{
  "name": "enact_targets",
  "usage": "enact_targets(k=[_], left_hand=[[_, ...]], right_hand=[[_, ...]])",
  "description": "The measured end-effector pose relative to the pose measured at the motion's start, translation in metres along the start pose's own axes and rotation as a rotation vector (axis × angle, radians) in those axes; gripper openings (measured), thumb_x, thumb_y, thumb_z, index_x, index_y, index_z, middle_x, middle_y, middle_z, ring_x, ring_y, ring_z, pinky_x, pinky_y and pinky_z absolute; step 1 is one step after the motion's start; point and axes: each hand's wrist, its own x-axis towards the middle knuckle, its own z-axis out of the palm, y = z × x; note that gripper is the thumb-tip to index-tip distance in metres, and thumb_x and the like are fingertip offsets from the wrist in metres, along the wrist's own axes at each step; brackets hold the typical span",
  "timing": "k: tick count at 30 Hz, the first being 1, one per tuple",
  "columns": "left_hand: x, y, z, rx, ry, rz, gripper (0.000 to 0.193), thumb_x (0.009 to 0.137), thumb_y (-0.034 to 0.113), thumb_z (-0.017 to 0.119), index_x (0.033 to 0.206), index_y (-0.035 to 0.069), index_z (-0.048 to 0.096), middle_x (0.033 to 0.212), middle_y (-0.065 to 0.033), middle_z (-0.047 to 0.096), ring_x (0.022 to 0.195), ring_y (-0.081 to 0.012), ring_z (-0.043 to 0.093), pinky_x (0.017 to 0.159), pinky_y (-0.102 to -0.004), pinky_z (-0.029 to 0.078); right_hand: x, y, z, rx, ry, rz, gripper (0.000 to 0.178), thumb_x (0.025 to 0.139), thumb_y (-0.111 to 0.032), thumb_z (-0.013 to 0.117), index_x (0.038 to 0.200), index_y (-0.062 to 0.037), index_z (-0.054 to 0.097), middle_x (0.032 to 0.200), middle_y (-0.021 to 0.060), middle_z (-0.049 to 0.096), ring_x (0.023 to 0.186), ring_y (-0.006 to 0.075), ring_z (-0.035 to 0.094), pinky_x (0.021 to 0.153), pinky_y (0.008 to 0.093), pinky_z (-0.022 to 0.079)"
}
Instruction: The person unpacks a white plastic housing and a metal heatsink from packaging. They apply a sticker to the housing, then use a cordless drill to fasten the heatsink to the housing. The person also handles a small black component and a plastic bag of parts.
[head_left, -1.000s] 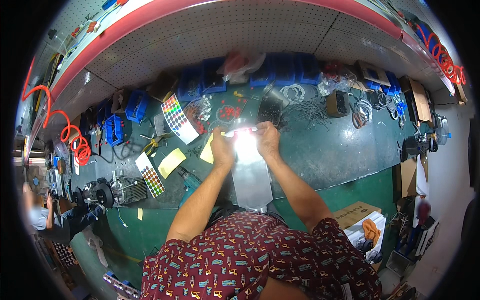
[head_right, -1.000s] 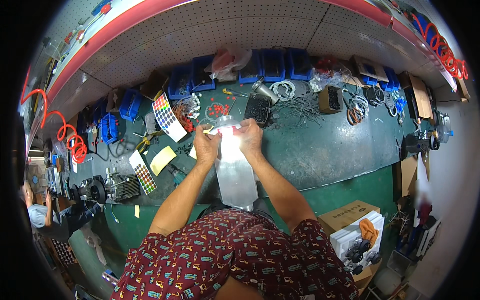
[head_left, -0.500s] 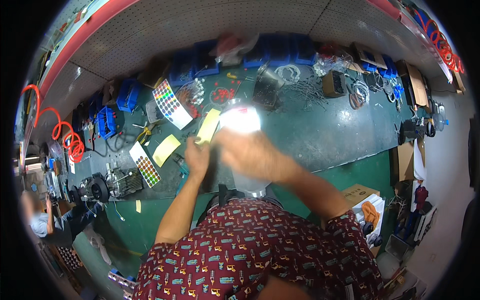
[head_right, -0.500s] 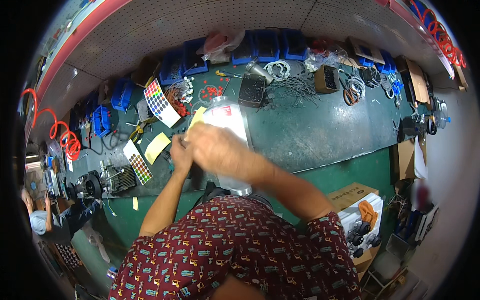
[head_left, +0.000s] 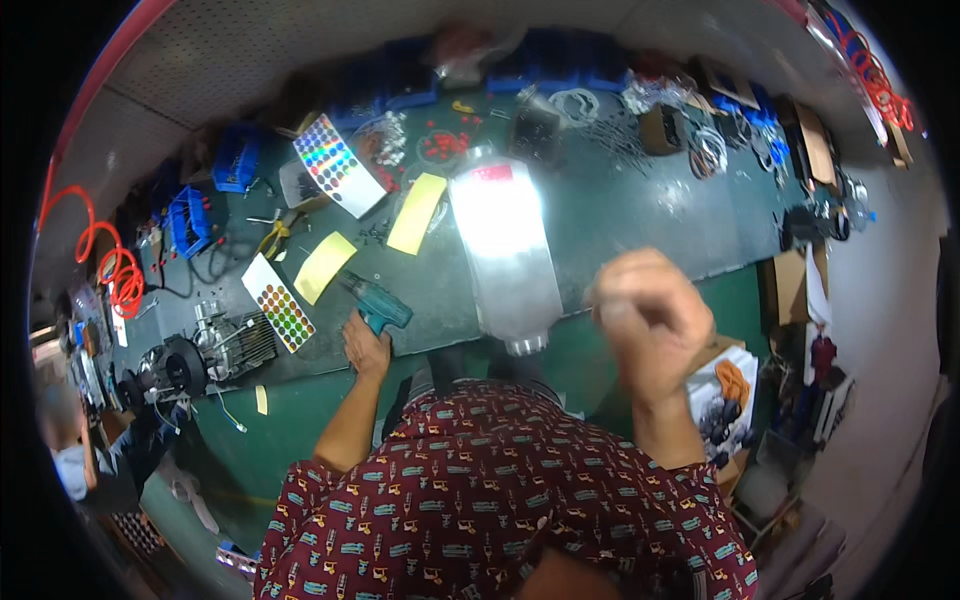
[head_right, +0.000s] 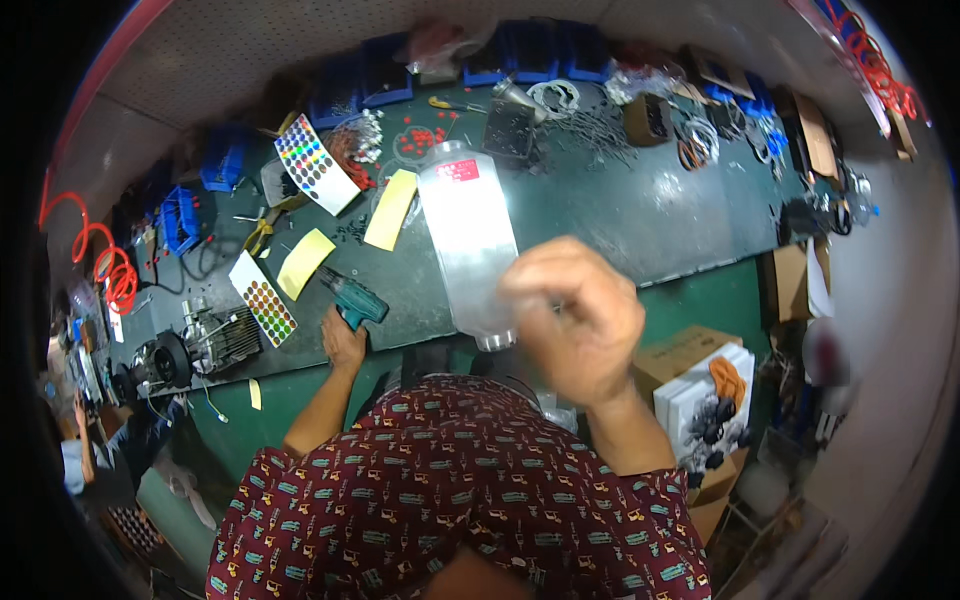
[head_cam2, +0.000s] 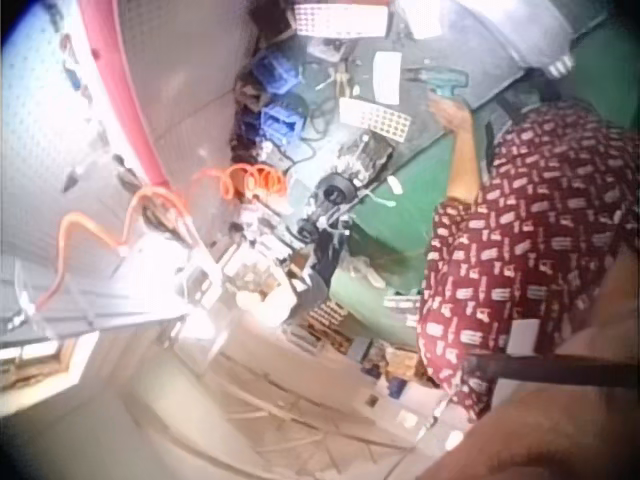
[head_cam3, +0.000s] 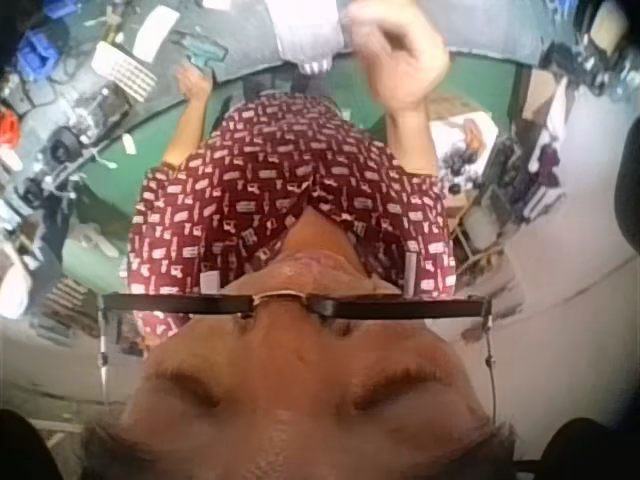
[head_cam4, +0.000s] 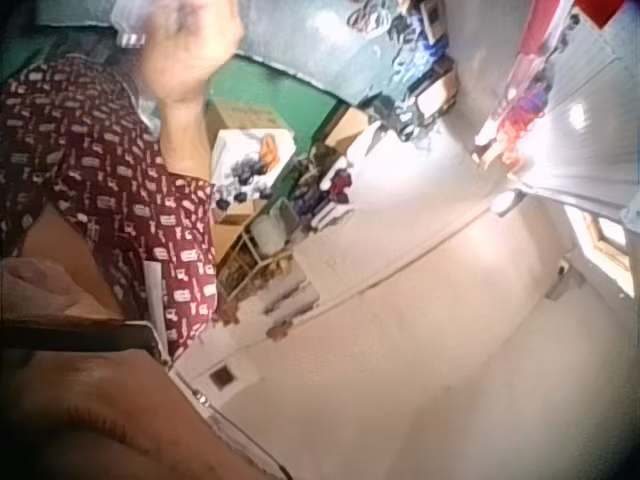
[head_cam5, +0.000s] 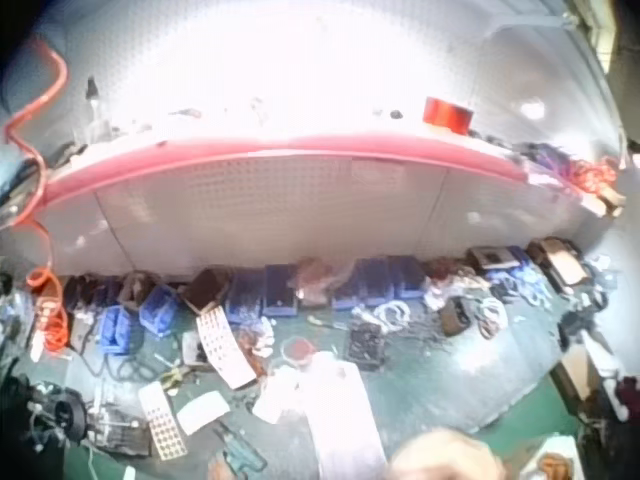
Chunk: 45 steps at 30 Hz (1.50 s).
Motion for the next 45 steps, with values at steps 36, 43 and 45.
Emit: enact_targets(k=[36, 43, 45], left_hand=[[-0.155, 0.106, -0.205, -0.629, -0.409, 0.352, 0.039, 0.083, 0.006, 0.075, 0.121, 0.002, 0.067, 0.117, -0.0079, 0.069, 0.105, -0.0155, 0.065, 0.093, -0.0318, 0.052], [-0.129, 0.154, -0.234, -0.046, -0.374, 0.662, 0.036, 0.081, 0.019, 0.071, 0.116, 0.009, 0.065, 0.099, -0.0202, 0.071, 0.095, -0.0406, 0.067, 0.083, -0.044, 0.055], [-0.117, 0.186, -0.249, 0.215, -0.482, 0.675, 0.03, 0.082, 0.023, 0.071, 0.108, 0.008, 0.066, 0.096, -0.0201, 0.071, 0.092, -0.0425, 0.067, 0.08, -0.0478, 0.055]], right_hand=[[-0.238, 0.188, 0.052, 0.648, -0.088, 1.248, 0.052, 0.084, -0.026, 0.081, 0.126, -0.0077, 0.055, 0.112, 0.0063, 0.063, 0.1, 0.0198, 0.063, 0.083, 0.0444, 0.06], [-0.244, 0.198, 0.057, 0.595, -0.064, 1.191, 0.056, 0.08, -0.036, 0.082, 0.12, -0.0033, 0.061, 0.106, 0.0083, 0.065, 0.092, 0.021, 0.064, 0.078, 0.0417, 0.061], [-0.242, 0.193, 0.058, 0.6, -0.076, 1.195, 0.053, 0.08, -0.037, 0.082, 0.117, -0.0032, 0.063, 0.102, 0.0077, 0.066, 0.089, 0.0196, 0.064, 0.077, 0.0403, 0.061]])
